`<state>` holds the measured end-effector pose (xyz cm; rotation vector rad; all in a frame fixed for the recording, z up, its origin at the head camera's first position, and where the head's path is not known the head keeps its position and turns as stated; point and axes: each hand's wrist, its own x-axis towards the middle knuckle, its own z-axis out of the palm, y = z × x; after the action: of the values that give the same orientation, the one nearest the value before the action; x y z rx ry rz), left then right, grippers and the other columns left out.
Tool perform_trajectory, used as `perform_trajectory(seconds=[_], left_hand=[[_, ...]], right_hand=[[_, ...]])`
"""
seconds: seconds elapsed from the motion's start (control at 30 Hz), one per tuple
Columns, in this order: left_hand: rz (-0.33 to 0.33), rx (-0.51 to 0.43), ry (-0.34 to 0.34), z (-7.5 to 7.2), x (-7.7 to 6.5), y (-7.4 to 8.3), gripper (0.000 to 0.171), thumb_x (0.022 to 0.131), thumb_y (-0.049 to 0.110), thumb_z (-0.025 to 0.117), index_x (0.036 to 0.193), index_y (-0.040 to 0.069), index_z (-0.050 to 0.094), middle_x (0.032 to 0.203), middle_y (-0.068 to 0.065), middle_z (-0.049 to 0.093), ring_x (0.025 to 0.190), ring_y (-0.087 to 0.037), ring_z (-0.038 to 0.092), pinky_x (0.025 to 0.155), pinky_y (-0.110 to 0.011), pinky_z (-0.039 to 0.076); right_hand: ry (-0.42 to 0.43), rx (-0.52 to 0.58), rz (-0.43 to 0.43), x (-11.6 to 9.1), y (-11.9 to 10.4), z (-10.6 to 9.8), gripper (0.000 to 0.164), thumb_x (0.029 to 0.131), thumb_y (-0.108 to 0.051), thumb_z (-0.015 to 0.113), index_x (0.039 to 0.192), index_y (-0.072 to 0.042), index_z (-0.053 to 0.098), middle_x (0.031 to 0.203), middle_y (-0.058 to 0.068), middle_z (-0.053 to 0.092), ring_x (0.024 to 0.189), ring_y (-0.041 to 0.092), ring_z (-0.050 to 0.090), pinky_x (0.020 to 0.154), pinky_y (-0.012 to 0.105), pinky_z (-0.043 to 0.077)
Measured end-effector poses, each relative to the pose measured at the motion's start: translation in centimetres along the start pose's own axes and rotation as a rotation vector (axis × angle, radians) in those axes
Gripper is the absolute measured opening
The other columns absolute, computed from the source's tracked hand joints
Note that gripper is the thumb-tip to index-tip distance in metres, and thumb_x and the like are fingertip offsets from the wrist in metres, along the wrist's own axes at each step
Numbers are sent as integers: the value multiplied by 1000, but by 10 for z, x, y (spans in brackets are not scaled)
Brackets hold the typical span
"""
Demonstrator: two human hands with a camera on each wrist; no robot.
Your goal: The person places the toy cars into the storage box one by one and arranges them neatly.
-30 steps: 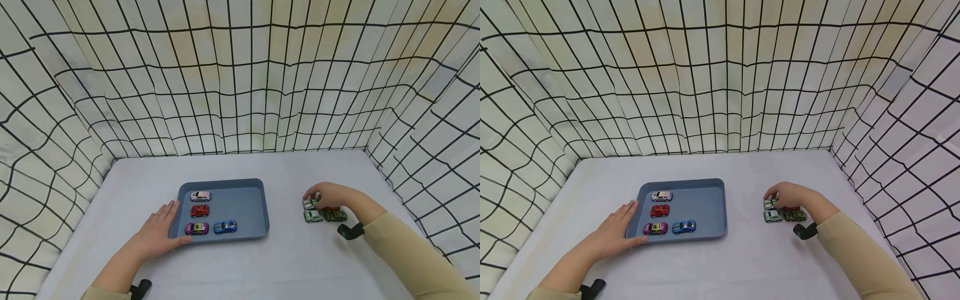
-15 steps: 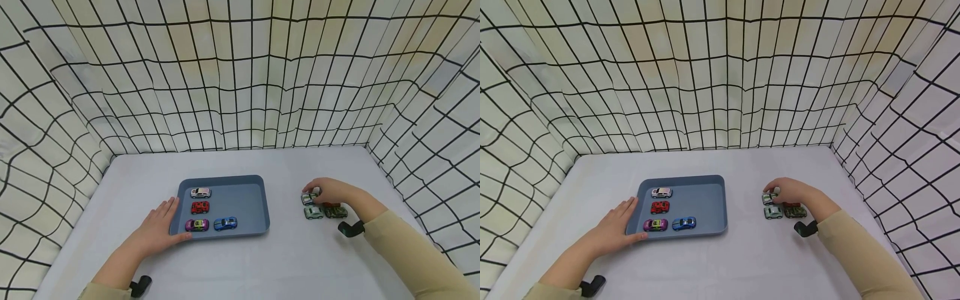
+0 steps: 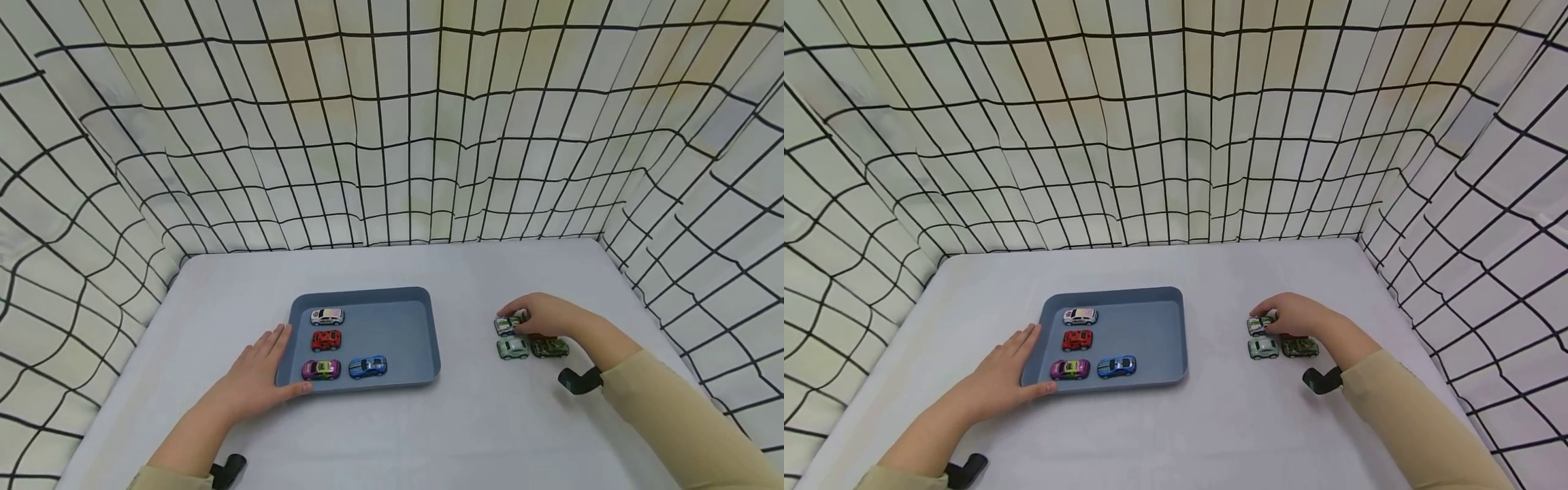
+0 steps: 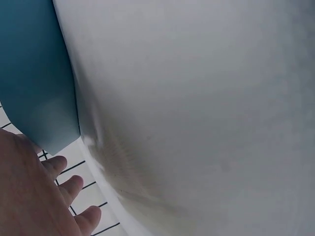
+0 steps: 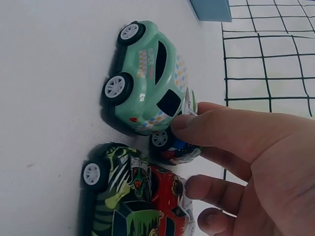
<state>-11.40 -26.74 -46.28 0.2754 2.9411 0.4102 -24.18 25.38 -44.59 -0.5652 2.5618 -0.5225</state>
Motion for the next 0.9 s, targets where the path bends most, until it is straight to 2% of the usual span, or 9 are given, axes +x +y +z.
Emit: perform_trajectory(seconds=[0.23, 0.5, 0.67, 0.77, 0.9], left_hand=[[8, 6, 4, 1, 0, 0, 124, 75, 80, 61, 156, -3, 17, 159, -28, 21, 144, -49, 21, 113, -68, 18], [10, 16, 22, 1, 0, 1, 124, 75, 81, 61, 156, -3, 19, 159, -27, 23, 144, -49, 21, 113, -68, 19], [10, 17, 18, 1, -2, 2, 124, 74, 80, 61, 156, -3, 19, 158, -28, 24, 144, -49, 22, 113, -68, 20], [10, 18, 15, 2, -4, 2, 124, 74, 81, 61, 156, -4, 19, 158, -28, 24, 144, -49, 22, 113, -68, 20], [11, 16, 27, 0, -4, 1, 124, 75, 82, 59, 156, -3, 19, 159, -28, 23, 144, -49, 21, 113, -68, 19]], right_hand=[[27, -4, -22, 1, -2, 3, 36, 91, -13, 70, 127, -19, 69, 129, 12, 63, 124, 37, 54, 101, 58, 45], [60, 46, -15, 2, -5, -1, 38, 90, -18, 74, 127, -19, 69, 131, 11, 61, 125, 36, 52, 103, 57, 44], [51, 107, -20, 1, -7, -4, 39, 88, -22, 76, 127, -22, 70, 131, 8, 61, 107, 26, 56, 89, 47, 53], [45, 144, -31, 1, -11, -6, 40, 88, -23, 76, 127, -22, 69, 131, 7, 61, 100, 22, 54, 82, 41, 52], [49, 161, -63, 2, -22, -12, 42, 87, -23, 77, 128, -22, 69, 132, 8, 60, 109, 25, 55, 88, 45, 52]])
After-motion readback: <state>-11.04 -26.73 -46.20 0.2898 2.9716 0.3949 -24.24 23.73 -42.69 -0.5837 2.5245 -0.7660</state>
